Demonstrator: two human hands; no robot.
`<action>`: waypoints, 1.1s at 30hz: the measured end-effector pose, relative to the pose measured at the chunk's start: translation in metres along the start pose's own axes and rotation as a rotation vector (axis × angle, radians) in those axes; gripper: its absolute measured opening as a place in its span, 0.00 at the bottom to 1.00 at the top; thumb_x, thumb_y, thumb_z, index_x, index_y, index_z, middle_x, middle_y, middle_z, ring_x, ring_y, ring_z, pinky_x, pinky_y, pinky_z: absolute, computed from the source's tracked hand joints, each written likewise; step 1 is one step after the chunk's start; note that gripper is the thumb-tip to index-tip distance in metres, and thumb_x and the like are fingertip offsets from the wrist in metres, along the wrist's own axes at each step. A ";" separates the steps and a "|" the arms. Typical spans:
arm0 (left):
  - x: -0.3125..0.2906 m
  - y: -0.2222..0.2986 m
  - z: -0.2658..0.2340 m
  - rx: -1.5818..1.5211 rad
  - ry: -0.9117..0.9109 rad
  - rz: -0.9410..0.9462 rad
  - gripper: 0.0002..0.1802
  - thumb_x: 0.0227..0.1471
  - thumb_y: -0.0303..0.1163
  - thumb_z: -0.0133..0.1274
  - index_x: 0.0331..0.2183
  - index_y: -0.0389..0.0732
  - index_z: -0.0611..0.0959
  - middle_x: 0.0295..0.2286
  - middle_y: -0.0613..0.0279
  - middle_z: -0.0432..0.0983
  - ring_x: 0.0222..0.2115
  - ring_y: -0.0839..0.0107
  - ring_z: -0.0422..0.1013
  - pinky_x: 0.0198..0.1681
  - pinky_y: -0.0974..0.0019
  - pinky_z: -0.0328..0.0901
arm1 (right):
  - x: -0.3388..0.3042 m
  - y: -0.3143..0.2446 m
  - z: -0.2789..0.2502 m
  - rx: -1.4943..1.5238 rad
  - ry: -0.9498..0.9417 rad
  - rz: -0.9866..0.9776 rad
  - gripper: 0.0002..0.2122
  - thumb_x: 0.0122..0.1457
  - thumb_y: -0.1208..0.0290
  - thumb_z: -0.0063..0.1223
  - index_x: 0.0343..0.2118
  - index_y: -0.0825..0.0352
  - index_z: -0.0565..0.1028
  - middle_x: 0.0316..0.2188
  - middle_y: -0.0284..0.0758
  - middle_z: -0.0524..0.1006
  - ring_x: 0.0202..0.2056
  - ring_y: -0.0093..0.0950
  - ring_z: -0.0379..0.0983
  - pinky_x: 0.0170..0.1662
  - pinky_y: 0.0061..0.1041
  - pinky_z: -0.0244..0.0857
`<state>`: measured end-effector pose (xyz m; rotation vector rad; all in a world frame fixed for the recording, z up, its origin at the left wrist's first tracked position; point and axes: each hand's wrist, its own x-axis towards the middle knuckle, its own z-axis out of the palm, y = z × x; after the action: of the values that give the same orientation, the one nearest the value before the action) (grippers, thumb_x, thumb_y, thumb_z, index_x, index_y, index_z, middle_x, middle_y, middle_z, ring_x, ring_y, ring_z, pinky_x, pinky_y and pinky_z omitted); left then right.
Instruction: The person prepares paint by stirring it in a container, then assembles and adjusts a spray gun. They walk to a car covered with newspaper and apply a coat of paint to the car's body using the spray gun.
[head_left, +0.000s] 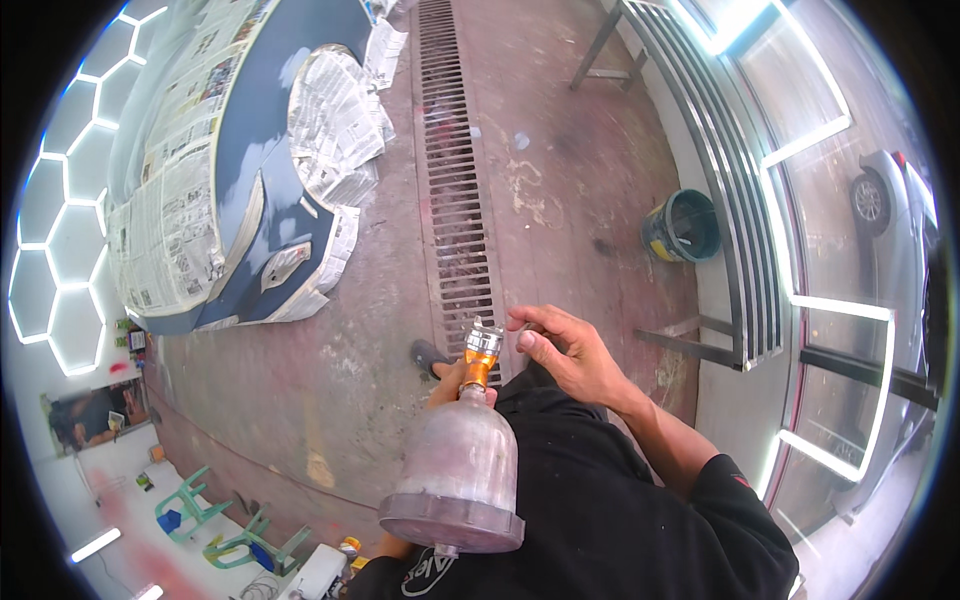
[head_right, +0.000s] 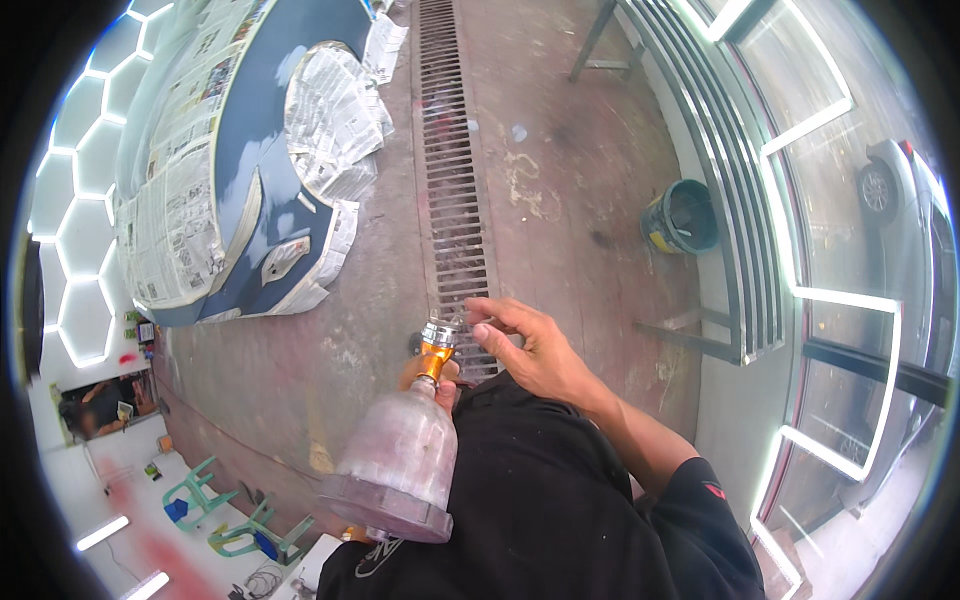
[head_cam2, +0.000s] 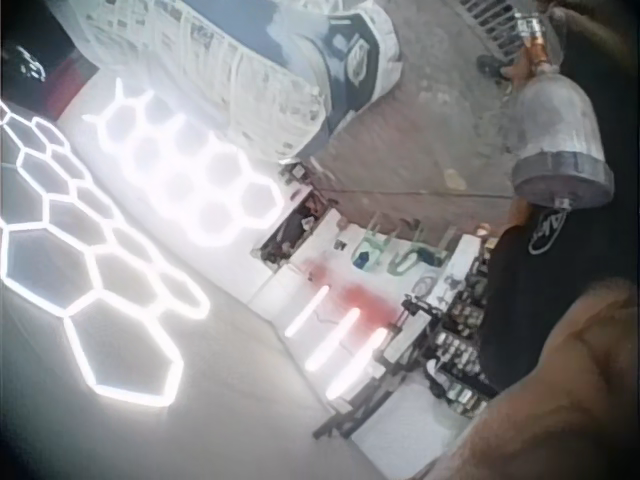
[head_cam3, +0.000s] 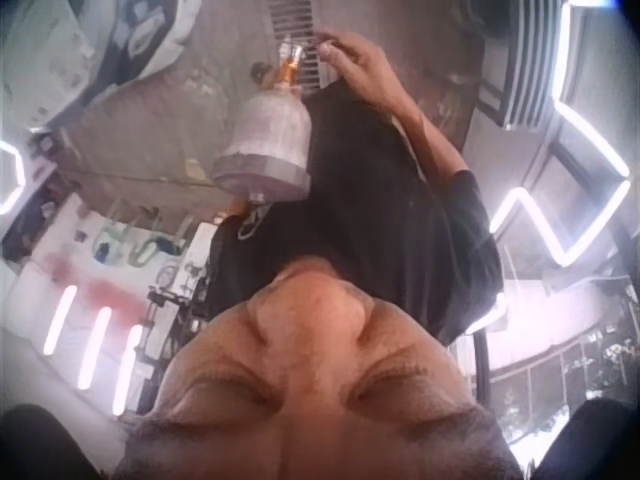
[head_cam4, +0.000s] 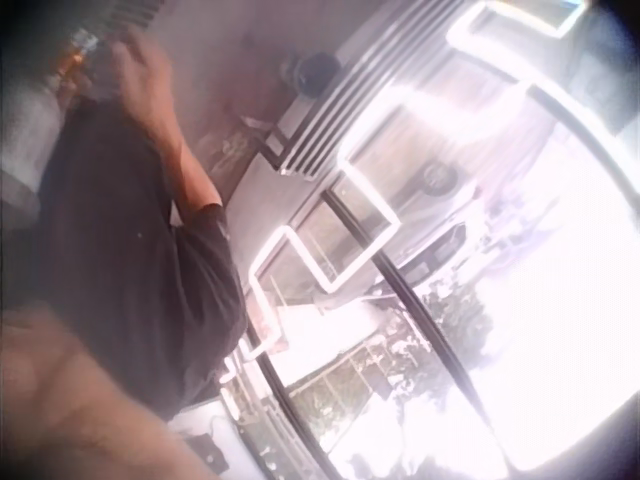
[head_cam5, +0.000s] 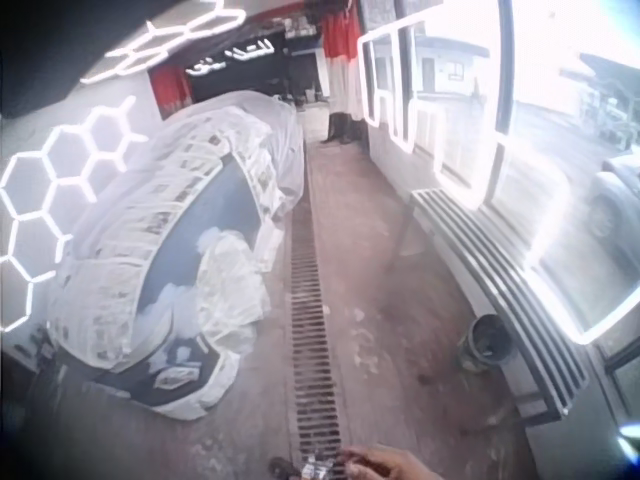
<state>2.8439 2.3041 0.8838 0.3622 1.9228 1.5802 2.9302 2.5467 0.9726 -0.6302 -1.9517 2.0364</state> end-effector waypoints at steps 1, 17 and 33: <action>0.000 0.010 0.003 -0.052 -0.036 0.014 0.24 0.68 0.27 0.60 0.64 0.42 0.80 0.51 0.59 0.80 0.53 0.67 0.76 0.59 0.61 0.70 | 0.005 -0.004 0.002 0.042 -0.030 -0.010 0.15 0.77 0.69 0.55 0.59 0.72 0.80 0.47 0.38 0.84 0.47 0.24 0.80 0.53 0.27 0.73; -0.023 0.022 -0.020 -0.001 -0.130 0.345 0.25 0.69 0.38 0.59 0.62 0.37 0.80 0.44 0.62 0.80 0.41 0.72 0.73 0.47 0.64 0.69 | 0.008 0.012 0.030 0.302 -0.295 0.087 0.12 0.64 0.69 0.74 0.44 0.68 0.81 0.39 0.31 0.82 0.40 0.22 0.79 0.43 0.23 0.76; -0.018 -0.024 -0.054 0.021 -0.198 0.267 0.29 0.71 0.47 0.58 0.61 0.34 0.79 0.36 0.65 0.78 0.30 0.76 0.69 0.36 0.64 0.67 | 0.015 -0.046 0.008 0.277 -0.397 0.134 0.11 0.64 0.73 0.73 0.44 0.66 0.79 0.37 0.30 0.83 0.36 0.19 0.84 0.31 0.18 0.72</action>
<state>2.8287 2.2455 0.8712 0.7824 1.7965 1.6220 2.9081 2.5497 1.0158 -0.3186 -1.8011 2.6200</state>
